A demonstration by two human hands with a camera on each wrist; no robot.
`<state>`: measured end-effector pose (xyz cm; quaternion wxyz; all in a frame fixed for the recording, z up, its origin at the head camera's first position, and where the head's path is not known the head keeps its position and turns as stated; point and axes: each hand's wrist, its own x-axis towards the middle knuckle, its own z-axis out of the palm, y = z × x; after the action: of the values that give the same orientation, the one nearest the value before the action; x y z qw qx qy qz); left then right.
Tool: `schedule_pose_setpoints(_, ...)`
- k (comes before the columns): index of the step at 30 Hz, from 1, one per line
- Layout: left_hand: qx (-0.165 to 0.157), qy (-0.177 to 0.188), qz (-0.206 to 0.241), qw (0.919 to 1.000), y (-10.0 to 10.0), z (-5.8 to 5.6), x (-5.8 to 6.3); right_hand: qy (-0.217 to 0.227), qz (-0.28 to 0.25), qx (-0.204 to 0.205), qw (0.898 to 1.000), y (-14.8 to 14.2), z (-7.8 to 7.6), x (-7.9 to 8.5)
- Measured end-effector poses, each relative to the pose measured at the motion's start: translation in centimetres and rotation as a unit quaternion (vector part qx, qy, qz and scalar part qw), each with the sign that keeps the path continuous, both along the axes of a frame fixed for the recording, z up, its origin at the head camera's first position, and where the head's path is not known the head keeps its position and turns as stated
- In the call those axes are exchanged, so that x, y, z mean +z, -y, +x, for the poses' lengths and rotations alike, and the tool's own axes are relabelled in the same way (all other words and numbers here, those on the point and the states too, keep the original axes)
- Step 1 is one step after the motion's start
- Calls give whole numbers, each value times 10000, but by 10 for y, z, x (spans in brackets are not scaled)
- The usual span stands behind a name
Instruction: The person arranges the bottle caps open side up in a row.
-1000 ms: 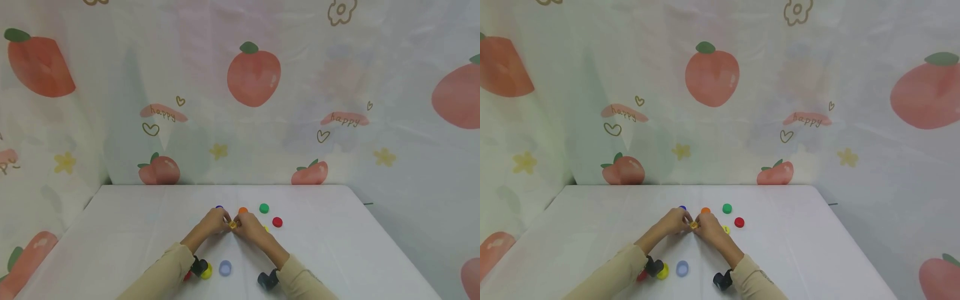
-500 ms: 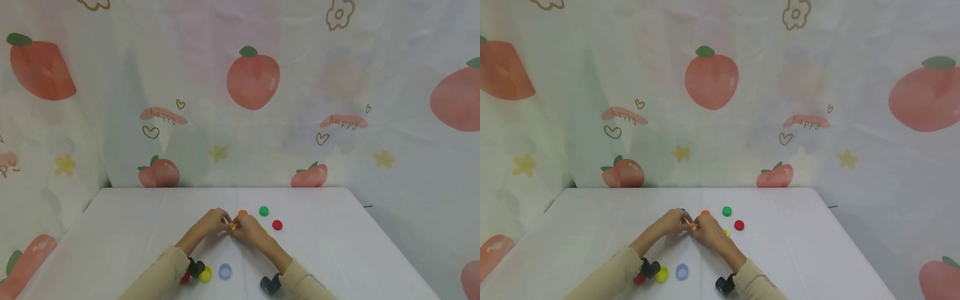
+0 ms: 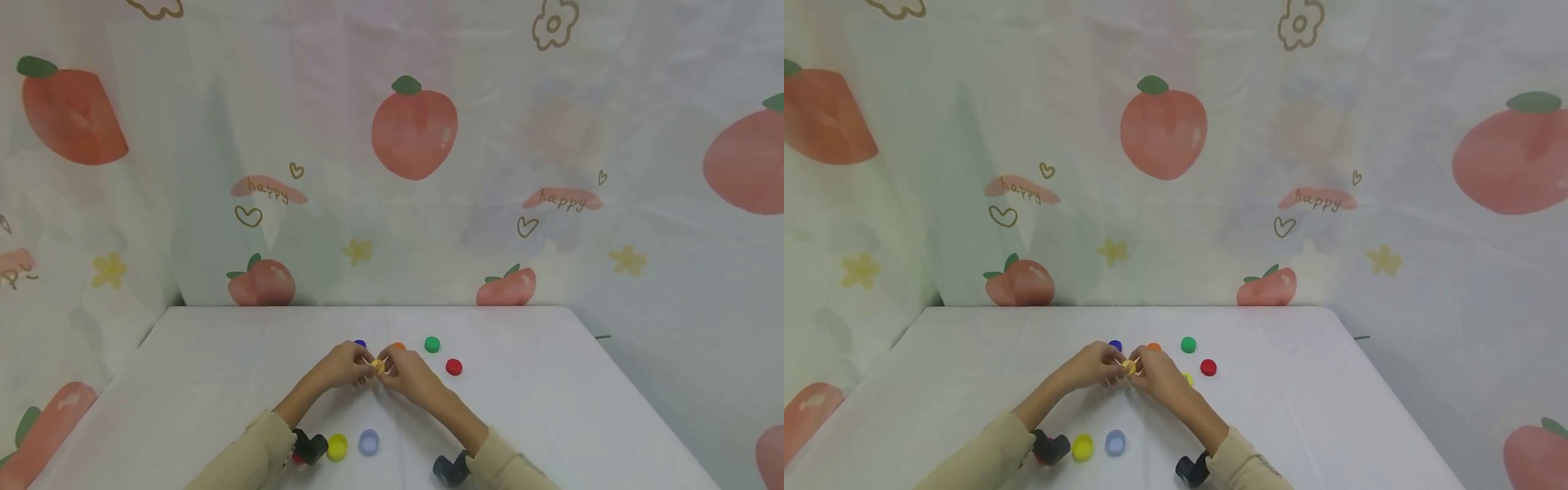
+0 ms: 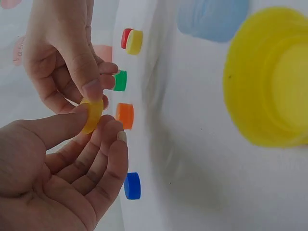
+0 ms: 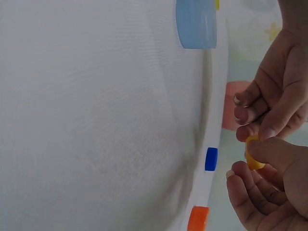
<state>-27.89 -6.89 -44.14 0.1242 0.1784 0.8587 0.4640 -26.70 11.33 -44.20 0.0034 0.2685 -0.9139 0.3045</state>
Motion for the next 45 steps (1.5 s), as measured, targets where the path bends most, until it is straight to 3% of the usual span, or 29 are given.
schedule_pose_setpoints(4,-86,3,231,9997,0,10,2,322,-507,72,9982,-6,8,5)
schedule_pose_setpoints(8,-157,-140,190,9996,-2,20,6,565,-814,89,9950,-14,14,8)
schedule_pose_setpoints(14,-142,-288,141,9994,-4,29,6,634,-884,162,9939,-20,19,8)
schedule_pose_setpoints(23,-57,-602,517,9968,-6,38,5,757,-994,241,9919,-24,25,9)
schedule_pose_setpoints(29,133,-522,635,9965,-8,43,8,770,-971,230,9920,-28,28,10)
schedule_pose_setpoints(33,49,-629,632,9960,-9,48,8,909,-1023,294,9902,-32,30,8)
schedule_pose_setpoints(37,-120,-755,548,9956,-11,52,10,1124,-1026,407,9875,-38,30,6)
schedule_pose_setpoints(45,-42,-997,135,9949,-17,59,6,1120,-901,558,9880,-44,34,2)
